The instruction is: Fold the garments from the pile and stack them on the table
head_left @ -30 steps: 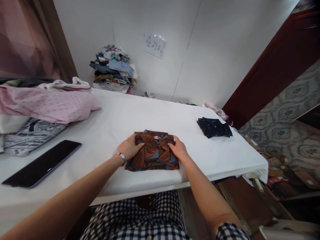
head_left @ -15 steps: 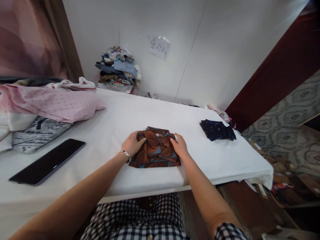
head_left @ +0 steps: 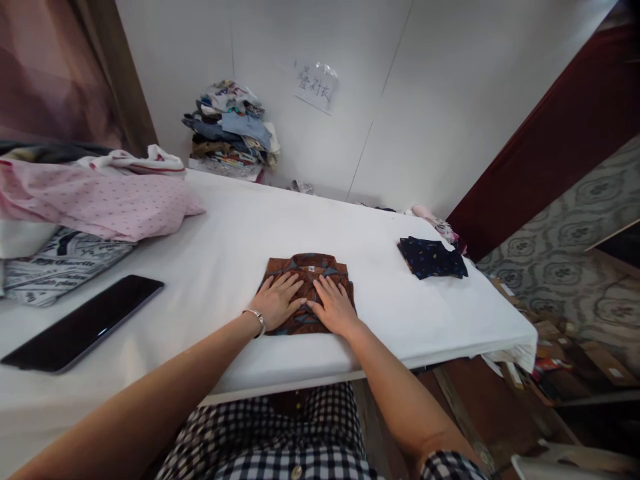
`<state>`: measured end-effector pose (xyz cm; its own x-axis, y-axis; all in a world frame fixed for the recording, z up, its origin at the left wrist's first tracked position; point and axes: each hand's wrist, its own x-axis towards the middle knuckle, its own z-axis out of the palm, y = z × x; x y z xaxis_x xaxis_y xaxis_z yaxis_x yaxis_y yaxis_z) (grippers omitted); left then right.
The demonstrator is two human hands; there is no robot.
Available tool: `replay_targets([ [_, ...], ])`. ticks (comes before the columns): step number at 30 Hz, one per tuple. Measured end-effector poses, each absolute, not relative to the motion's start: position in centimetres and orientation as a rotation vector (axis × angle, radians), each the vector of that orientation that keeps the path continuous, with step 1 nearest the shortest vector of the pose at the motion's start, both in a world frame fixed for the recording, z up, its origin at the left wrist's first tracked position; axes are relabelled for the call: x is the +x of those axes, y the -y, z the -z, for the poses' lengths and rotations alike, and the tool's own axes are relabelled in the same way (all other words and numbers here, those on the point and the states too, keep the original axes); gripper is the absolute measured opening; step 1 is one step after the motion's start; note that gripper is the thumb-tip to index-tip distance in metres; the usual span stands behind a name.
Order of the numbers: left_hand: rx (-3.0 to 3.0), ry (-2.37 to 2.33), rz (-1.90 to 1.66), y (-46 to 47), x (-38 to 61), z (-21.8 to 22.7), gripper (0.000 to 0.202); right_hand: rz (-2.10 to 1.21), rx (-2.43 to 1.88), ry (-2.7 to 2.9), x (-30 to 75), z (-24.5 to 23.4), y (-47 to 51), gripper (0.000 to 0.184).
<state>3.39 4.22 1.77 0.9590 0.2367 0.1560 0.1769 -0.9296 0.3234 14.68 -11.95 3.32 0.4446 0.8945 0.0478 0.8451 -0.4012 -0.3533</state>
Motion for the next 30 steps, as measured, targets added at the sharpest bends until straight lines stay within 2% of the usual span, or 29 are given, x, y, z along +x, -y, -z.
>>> replay_targets([
  [4,2.642,-0.307,-0.279,-5.0,3.4,-3.3,0.054,-0.219,-2.168,1.307,14.8,-4.4,12.9,0.058],
  [8,2.413,-0.365,-0.606,-4.9,1.5,-6.2,0.047,-0.064,-1.759,0.851,12.9,-5.4,16.0,0.037],
  [11,2.582,-0.205,-0.734,-3.5,-1.0,-7.4,0.039,-0.411,-1.452,0.447,9.9,-5.2,18.7,0.027],
  [14,2.803,0.084,-0.611,-1.8,-2.5,-6.9,0.038,-0.802,-1.188,0.161,7.2,-4.4,20.2,0.038],
  [17,2.914,0.134,-0.519,-1.3,-2.2,-5.7,0.037,-0.970,-1.017,0.031,6.0,-3.8,20.4,0.042],
  [22,3.040,0.056,-0.444,-2.0,0.3,-6.2,0.024,-1.102,-0.889,-0.017,6.4,-3.6,19.5,0.025],
  [26,3.023,0.032,-0.638,-0.9,0.6,-7.3,0.020,-1.119,-0.813,0.018,7.4,-4.2,17.8,0.030],
  [30,3.048,0.226,-0.557,1.4,-0.6,-6.5,0.014,-1.045,-0.741,0.017,8.1,-4.6,15.2,0.033],
])
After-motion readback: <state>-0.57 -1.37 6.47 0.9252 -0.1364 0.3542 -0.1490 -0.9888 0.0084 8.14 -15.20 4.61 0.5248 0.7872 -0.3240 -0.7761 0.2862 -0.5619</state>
